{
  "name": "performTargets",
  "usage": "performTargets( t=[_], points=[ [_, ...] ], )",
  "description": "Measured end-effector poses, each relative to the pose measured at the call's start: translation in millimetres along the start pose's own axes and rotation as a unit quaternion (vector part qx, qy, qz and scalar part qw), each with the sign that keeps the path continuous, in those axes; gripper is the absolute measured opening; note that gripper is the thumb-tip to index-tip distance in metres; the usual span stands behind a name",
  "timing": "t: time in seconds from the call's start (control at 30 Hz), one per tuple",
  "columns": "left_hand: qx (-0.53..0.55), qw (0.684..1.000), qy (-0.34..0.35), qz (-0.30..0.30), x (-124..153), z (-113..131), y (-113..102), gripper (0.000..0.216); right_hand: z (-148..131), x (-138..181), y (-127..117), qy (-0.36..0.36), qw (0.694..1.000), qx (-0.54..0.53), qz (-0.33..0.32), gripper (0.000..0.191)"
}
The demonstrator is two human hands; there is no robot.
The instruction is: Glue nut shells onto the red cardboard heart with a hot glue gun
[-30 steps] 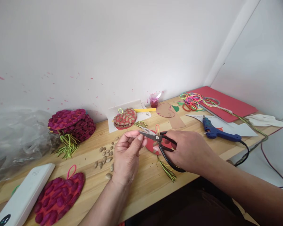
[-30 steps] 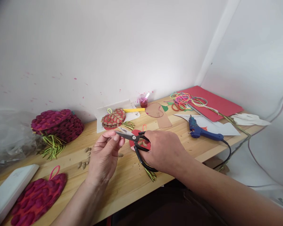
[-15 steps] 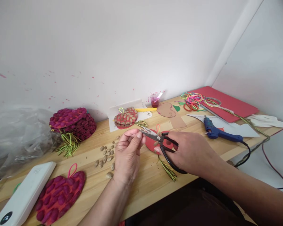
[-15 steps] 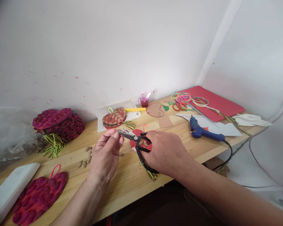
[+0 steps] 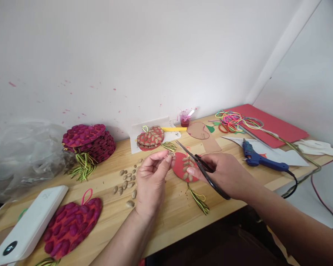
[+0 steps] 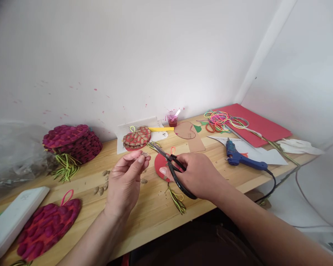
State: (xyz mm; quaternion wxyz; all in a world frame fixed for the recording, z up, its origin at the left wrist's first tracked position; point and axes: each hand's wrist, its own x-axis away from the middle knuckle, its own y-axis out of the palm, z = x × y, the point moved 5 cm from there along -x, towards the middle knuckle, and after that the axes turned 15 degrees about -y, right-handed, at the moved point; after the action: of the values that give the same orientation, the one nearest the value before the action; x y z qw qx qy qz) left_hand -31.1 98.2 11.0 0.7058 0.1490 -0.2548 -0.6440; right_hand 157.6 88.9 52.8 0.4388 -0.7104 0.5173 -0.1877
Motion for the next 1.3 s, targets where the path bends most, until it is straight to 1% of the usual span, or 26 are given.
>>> performTargets(
  t=[0.07,0.2,0.37,0.6,0.7,0.83,1.03,1.3],
  points=[
    [-0.023,0.999,0.022,-0.006,1.7,0.6,-0.3,0.021,1.9,-0.5,3.3,-0.008,0.999,-0.030,-0.011,0.040],
    [-0.033,0.999,0.038,-0.007,2.6,-0.3,-1.3,0.019,-0.7,0.0,7.8,-0.007,0.999,-0.037,-0.007,0.038],
    [-0.027,0.999,0.040,0.000,1.2,-1.4,-2.5,0.020,-7.8,1.1,8.3,0.013,1.000,-0.004,0.007,0.040],
    [-0.027,0.999,0.043,0.005,2.3,0.1,-1.8,0.020,-15.5,1.1,9.2,0.000,0.998,0.063,0.018,0.041],
    [-0.027,0.998,0.050,0.009,3.7,1.8,-1.2,0.024,-15.8,0.9,9.0,-0.008,0.996,0.083,0.024,0.040],
    [-0.034,0.998,0.048,0.005,4.1,1.2,-0.8,0.029,-16.0,1.3,8.8,-0.008,0.995,0.095,0.025,0.042],
    [-0.045,0.997,0.062,0.005,3.6,1.0,-1.5,0.029,-17.5,0.4,8.6,0.003,0.994,0.105,0.012,0.041],
    [-0.047,0.996,0.073,-0.002,2.1,-1.1,-3.3,0.028,-14.4,0.0,8.9,0.006,0.994,0.111,0.007,0.047]
  ],
)
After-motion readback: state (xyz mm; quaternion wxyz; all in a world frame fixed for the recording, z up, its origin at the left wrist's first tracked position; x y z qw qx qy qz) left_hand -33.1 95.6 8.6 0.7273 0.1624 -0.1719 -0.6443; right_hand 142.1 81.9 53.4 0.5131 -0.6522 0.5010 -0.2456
